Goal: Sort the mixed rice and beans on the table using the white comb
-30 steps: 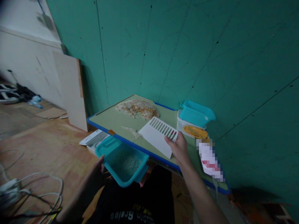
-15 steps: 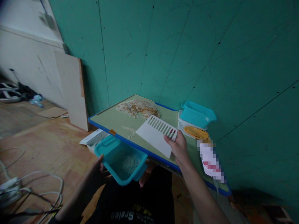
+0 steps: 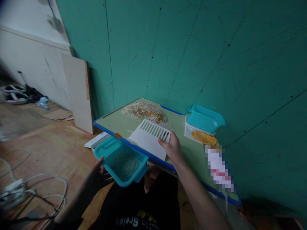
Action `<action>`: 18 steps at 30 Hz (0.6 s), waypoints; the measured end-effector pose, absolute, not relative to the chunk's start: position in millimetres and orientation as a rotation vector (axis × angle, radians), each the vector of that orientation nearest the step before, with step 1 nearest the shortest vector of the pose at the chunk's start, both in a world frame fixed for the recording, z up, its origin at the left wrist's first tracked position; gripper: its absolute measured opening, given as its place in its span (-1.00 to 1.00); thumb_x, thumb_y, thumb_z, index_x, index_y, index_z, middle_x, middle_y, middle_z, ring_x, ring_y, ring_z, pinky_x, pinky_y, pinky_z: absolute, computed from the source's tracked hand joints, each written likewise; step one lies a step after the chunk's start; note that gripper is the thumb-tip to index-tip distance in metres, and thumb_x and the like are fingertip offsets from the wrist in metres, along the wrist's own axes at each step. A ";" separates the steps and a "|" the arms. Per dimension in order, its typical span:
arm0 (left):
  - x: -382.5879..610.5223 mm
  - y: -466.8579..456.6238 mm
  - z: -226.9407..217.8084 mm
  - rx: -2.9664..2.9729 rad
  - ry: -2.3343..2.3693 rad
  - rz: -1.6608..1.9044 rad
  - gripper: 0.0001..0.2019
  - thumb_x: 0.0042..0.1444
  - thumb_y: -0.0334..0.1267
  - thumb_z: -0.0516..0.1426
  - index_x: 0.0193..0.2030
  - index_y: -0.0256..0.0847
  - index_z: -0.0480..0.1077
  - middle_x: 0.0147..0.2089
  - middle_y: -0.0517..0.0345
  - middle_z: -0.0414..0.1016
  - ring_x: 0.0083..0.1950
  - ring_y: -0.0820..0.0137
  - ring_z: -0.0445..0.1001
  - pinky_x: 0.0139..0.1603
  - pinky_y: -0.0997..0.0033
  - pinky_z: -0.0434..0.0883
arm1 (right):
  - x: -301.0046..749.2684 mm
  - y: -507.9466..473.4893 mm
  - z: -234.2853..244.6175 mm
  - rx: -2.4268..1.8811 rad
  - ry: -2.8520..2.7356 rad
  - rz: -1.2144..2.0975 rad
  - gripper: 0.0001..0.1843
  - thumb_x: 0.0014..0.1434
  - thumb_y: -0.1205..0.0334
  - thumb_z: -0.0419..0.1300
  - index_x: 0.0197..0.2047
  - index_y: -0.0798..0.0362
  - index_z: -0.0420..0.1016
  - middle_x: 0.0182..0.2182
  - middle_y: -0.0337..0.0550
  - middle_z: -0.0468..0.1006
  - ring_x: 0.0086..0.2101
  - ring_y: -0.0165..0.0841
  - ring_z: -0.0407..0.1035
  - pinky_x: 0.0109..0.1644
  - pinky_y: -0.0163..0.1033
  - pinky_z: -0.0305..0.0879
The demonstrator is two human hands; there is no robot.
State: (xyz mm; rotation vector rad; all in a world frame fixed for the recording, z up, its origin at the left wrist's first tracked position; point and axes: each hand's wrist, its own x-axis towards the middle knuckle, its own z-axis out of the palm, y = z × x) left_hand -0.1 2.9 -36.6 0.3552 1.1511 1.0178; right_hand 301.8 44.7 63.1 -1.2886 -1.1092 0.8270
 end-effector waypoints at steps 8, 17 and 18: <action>-6.8 6.8 -49.4 0.370 1.089 1.001 -0.43 -0.17 0.24 0.37 -0.68 -0.13 0.21 -0.45 0.03 0.55 -0.35 0.21 0.59 -0.28 0.21 0.53 | 316.8 47.6 64.4 -1.269 -0.987 0.801 -0.40 -0.25 0.07 0.52 -0.14 0.02 0.45 -0.28 -0.16 0.65 -0.29 -0.20 0.52 -0.18 -0.12 0.43; -5.4 7.0 -49.2 0.326 1.139 1.054 -0.42 -0.19 0.22 0.39 -0.71 -0.13 0.20 -0.46 0.04 0.52 -0.31 0.18 0.59 -0.16 0.11 0.55 | 336.8 67.1 51.5 -1.467 -1.021 0.571 -0.51 -0.22 0.06 0.46 -0.23 0.03 0.44 -0.36 -0.18 0.60 -0.34 -0.19 0.48 -0.27 -0.13 0.39; -4.9 6.5 -47.9 0.320 1.144 1.056 -0.41 -0.20 0.23 0.39 -0.71 -0.13 0.19 -0.47 0.05 0.51 -0.30 0.17 0.59 -0.16 0.10 0.55 | 333.9 65.4 52.5 -1.469 -1.031 0.584 -0.51 -0.22 0.06 0.46 -0.23 0.03 0.44 -0.36 -0.18 0.60 -0.34 -0.19 0.48 -0.27 -0.13 0.39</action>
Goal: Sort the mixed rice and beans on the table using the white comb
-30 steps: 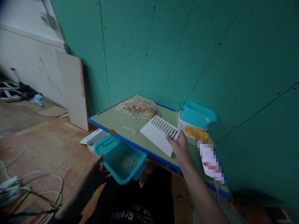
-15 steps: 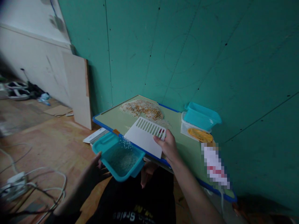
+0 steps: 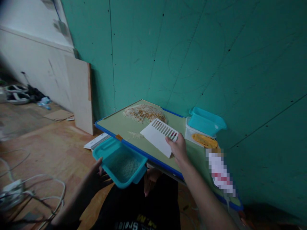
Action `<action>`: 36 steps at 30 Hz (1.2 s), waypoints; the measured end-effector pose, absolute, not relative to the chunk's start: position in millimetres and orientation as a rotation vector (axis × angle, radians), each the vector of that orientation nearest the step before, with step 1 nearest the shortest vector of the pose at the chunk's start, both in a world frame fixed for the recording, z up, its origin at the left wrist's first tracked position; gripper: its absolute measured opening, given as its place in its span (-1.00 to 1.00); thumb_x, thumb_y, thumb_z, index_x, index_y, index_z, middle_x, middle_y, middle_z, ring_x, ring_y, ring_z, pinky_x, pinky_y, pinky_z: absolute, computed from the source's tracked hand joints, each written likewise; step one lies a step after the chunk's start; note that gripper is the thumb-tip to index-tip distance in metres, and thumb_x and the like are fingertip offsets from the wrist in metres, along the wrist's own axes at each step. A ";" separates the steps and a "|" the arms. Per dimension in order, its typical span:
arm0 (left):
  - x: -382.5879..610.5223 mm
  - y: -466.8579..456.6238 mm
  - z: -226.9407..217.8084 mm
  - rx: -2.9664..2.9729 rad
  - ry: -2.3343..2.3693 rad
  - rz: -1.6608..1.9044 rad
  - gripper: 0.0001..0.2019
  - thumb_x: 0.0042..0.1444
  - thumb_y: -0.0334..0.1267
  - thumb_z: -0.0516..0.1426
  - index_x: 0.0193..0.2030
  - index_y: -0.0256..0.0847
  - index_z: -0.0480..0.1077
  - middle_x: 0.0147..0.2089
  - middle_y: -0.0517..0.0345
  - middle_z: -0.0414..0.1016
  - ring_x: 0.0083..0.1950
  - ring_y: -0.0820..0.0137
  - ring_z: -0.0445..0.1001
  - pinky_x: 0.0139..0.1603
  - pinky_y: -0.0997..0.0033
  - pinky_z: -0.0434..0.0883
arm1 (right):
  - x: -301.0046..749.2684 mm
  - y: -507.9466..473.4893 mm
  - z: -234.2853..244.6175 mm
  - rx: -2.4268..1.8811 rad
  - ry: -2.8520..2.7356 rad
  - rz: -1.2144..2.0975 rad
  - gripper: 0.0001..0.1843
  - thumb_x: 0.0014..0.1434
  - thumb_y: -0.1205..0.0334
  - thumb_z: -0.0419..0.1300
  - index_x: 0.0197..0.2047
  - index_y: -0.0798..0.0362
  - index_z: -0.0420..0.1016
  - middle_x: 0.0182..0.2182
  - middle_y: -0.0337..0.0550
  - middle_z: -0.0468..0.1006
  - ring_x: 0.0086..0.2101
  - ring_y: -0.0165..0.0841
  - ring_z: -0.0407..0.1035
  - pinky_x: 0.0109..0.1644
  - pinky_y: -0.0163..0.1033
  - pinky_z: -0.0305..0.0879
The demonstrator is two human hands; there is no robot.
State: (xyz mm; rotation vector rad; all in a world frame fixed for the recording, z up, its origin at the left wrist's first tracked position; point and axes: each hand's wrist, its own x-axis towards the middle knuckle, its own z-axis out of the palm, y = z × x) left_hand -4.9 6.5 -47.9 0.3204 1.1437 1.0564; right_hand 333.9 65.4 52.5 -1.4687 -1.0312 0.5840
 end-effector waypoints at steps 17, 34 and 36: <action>-12.9 9.6 -52.1 0.336 1.097 1.042 -0.42 -0.18 0.24 0.38 -0.70 -0.13 0.22 -0.44 0.04 0.55 -0.35 0.20 0.59 -0.13 0.05 0.57 | 300.0 59.0 70.3 -1.278 -1.029 0.738 -0.47 -0.20 0.07 0.49 -0.17 0.00 0.43 -0.27 -0.15 0.65 -0.26 -0.17 0.53 -0.14 -0.09 0.44; -22.0 11.2 -49.9 0.327 1.031 1.048 -0.45 -0.20 0.17 0.42 -0.71 -0.17 0.26 -0.47 0.06 0.53 -0.27 0.15 0.62 -0.10 0.03 0.61 | 280.2 80.7 61.4 -1.310 -1.189 0.838 -0.47 -0.19 0.12 0.46 -0.12 0.02 0.47 -0.23 -0.15 0.66 -0.24 -0.20 0.52 -0.13 -0.11 0.42; -22.2 11.4 -49.5 0.331 1.021 1.049 -0.44 -0.21 0.18 0.42 -0.72 -0.17 0.26 -0.44 0.02 0.55 -0.27 0.13 0.62 -0.11 0.02 0.60 | 278.6 74.1 61.5 -1.305 -1.185 0.864 -0.48 -0.17 0.12 0.46 -0.11 0.02 0.47 -0.22 -0.14 0.66 -0.23 -0.19 0.53 -0.12 -0.11 0.43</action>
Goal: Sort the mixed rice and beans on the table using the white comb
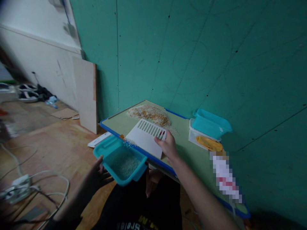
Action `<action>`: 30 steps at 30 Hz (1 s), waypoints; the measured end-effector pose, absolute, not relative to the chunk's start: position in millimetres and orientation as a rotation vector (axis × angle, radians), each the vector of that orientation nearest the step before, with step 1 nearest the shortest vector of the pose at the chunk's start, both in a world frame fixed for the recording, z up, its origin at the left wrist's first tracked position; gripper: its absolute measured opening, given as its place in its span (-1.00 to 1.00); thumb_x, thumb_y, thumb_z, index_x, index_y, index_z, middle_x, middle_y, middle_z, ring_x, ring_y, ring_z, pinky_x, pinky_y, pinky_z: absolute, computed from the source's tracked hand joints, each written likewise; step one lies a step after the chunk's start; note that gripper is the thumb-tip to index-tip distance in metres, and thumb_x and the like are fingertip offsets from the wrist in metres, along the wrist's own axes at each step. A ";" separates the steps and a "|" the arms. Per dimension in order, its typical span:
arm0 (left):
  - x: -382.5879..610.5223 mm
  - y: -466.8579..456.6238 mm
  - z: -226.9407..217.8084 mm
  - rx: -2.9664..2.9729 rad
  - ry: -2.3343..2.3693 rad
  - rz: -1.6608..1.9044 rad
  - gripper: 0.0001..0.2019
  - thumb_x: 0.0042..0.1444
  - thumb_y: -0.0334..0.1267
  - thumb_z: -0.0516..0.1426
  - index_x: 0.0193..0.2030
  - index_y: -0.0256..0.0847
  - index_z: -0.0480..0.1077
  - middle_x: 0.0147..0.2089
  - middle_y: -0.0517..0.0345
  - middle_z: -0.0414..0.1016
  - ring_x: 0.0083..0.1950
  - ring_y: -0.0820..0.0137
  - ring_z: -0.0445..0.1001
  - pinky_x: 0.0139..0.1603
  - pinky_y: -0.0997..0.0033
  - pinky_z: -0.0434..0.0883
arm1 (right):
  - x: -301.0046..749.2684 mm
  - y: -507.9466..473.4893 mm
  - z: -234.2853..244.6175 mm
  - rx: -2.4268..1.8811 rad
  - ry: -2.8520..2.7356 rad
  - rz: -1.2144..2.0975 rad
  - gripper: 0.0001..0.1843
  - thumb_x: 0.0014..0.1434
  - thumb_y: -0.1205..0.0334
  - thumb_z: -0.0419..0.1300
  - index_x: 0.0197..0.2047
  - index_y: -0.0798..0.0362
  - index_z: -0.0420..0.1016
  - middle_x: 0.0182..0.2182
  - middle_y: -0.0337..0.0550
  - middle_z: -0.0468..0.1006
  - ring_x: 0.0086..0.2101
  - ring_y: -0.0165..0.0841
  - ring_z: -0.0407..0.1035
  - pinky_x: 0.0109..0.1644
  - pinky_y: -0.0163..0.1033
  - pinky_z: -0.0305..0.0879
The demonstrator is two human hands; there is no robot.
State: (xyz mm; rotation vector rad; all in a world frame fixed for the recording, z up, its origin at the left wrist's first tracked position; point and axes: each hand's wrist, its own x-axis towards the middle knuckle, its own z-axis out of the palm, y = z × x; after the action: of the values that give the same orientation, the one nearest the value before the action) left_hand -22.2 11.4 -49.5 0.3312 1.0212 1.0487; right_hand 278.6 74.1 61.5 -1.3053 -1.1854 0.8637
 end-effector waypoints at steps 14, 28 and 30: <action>-23.7 14.0 -48.6 0.294 1.064 1.112 -0.45 -0.20 0.14 0.43 -0.74 -0.16 0.26 -0.48 -0.01 0.52 -0.32 0.13 0.61 -0.18 0.02 0.62 | 262.1 116.6 57.8 -1.250 -1.148 0.772 -0.49 -0.22 0.10 0.43 -0.16 0.01 0.44 -0.22 -0.15 0.65 -0.25 -0.23 0.52 -0.11 -0.12 0.44; -22.2 12.2 -47.1 0.316 1.071 1.129 -0.43 -0.16 0.20 0.38 -0.73 -0.14 0.22 -0.47 0.00 0.53 -0.31 0.14 0.60 -0.19 0.03 0.61 | 246.3 78.3 60.9 -1.224 -1.184 0.912 -0.52 -0.16 0.11 0.46 -0.16 -0.02 0.44 -0.26 -0.15 0.64 -0.26 -0.19 0.52 -0.15 -0.10 0.44; -21.8 12.6 -47.7 0.311 1.070 1.108 -0.43 -0.18 0.20 0.39 -0.74 -0.15 0.23 -0.49 0.01 0.52 -0.32 0.13 0.60 -0.21 0.04 0.61 | 247.7 77.1 61.7 -1.202 -1.161 0.889 -0.50 -0.16 0.10 0.46 -0.15 -0.02 0.43 -0.24 -0.15 0.64 -0.26 -0.19 0.53 -0.13 -0.09 0.45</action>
State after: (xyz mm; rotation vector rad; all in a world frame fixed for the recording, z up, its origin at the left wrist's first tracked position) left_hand -21.8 12.6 -47.7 0.3109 1.0698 1.1084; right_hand 247.7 77.1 61.7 -1.2024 -1.1615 0.8893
